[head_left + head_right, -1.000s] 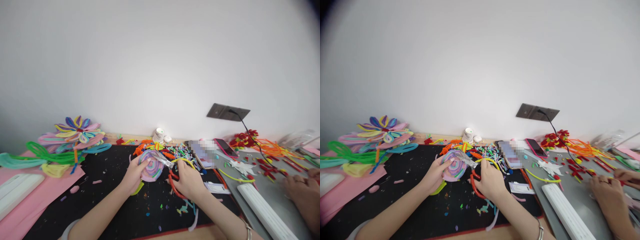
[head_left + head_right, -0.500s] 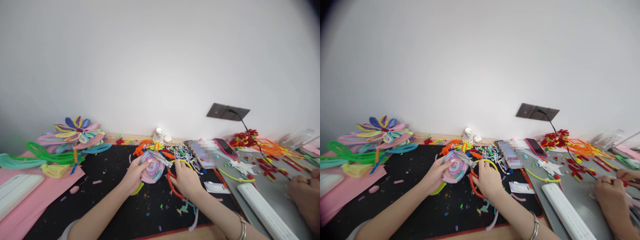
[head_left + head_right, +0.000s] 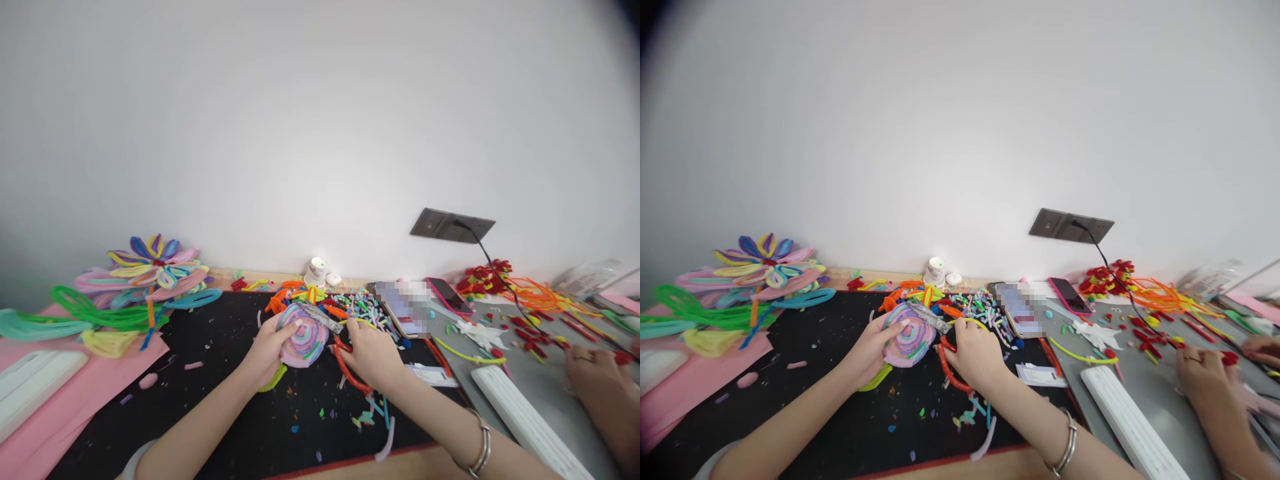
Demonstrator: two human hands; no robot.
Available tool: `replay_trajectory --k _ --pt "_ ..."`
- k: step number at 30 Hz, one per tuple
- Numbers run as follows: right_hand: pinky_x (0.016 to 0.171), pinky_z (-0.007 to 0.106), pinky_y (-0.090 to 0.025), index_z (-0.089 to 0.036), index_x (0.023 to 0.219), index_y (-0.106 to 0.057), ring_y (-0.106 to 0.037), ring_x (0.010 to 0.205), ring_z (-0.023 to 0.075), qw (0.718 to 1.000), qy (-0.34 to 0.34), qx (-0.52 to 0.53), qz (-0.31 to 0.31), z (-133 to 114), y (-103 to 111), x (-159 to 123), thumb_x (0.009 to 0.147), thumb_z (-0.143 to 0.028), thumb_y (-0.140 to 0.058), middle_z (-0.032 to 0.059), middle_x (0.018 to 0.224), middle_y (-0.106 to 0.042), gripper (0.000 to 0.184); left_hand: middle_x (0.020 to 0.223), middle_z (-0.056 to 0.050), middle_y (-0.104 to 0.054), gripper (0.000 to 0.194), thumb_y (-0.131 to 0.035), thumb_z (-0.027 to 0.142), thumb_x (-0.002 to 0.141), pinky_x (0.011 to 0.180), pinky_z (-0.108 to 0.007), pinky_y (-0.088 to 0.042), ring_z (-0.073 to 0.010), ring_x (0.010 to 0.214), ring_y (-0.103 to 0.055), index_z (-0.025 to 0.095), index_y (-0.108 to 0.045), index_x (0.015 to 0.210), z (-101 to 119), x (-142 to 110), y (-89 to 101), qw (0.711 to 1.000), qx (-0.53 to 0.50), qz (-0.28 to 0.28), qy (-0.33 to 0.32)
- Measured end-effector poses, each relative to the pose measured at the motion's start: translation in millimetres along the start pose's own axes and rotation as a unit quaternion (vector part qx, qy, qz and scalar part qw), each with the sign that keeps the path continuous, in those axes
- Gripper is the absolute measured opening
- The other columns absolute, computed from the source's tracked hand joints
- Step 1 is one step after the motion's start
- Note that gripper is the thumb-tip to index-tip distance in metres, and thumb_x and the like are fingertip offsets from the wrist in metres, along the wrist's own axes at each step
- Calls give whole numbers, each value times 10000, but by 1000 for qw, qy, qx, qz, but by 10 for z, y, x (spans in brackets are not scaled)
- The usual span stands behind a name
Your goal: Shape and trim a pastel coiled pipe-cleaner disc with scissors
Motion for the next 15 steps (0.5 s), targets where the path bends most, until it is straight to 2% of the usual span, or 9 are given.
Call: replay_trajectory --k 6,9,12,15 --pt "607 287 -432 -144 933 -611 -687 780 292 999 19 -12 -26 4 21 44 872 -529 -527 123 844 -703 399 816 -96 -766 364 -844 254 590 718 -303 -543 -222 738 -710 105 -703 890 -3 -20 -6 1000 4 2 7" --pt "590 280 -406 -150 896 -607 -685 760 291 1000 15 8 -15 48 3 60 869 -528 -530 117 813 -705 386 839 -107 -765 368 -832 257 608 746 -323 -542 -243 780 -713 101 -699 914 -1 -18 -5 1000 0 2 6" --pt "565 265 -371 -162 862 -588 -665 704 256 995 -27 91 0 149 -19 85 879 -480 -513 90 751 -688 327 882 -110 -763 373 -814 268 640 800 -355 -539 -262 848 -710 111 -689 954 11 -6 6 1000 -17 15 -1" --pt "550 249 -358 -187 783 -534 -611 636 200 964 -74 253 28 232 -50 116 858 -427 -507 38 684 -647 253 887 -101 -762 375 -820 253 625 846 -370 -530 -276 905 -701 121 -688 950 18 -1 21 999 -35 36 -4"
Point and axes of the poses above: each hand's wrist, its own x-axis towards the middle knuckle, its own y-axis out of the back of the hand, z = x × y, the point moved 4 cm from there along x, towards the middle knuckle
